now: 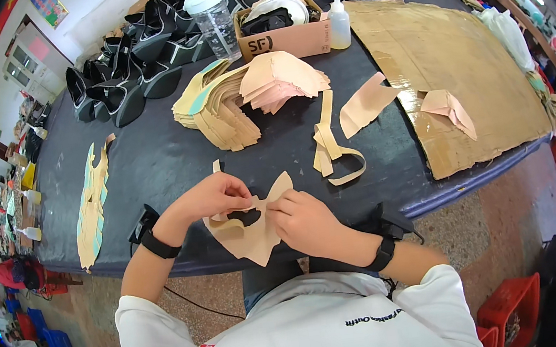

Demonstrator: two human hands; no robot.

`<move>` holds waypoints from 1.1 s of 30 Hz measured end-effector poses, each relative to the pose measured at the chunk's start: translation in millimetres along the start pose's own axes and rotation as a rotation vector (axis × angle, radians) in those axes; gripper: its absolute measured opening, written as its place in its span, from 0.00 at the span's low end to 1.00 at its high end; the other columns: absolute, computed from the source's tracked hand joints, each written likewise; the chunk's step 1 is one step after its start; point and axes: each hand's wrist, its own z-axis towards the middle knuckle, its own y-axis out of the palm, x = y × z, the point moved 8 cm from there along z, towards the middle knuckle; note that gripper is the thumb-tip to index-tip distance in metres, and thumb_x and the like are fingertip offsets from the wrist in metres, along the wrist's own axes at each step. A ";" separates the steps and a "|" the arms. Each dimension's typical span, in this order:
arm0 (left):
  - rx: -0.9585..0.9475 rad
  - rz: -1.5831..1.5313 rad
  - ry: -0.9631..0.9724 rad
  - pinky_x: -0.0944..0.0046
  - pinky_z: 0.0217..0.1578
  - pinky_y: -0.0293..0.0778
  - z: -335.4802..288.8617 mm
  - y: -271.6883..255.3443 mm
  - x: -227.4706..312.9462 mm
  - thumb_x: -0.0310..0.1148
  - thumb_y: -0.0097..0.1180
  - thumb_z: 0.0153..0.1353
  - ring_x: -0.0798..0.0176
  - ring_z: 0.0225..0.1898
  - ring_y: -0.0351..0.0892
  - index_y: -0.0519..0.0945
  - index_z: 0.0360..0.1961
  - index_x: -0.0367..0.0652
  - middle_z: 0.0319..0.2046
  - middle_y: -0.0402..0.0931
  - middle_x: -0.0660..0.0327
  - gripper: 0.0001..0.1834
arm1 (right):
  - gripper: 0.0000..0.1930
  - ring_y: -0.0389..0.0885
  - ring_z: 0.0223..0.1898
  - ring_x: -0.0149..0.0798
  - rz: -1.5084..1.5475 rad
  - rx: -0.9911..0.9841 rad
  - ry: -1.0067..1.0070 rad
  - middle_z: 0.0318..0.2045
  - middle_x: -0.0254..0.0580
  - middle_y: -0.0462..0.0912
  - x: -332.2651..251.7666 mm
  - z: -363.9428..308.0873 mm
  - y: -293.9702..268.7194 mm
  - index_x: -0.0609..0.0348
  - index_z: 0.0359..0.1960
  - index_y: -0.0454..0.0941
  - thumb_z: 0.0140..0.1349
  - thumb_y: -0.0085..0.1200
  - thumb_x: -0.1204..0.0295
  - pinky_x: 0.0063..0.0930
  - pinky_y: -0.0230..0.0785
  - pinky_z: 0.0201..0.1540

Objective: The recorder sorts, inspects, and bundles leather shoe upper components using rubber bands in a factory setting.

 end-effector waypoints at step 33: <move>-0.079 0.312 0.019 0.71 0.25 0.70 25.0 2.6 7.5 0.30 0.58 0.47 0.72 0.20 0.74 0.82 0.23 0.32 0.18 0.78 0.61 0.09 | 0.14 0.74 0.35 0.35 -0.281 -0.068 -0.159 0.35 0.36 0.80 -11.1 15.4 11.5 0.64 0.33 0.81 0.42 0.56 0.74 0.26 0.68 0.37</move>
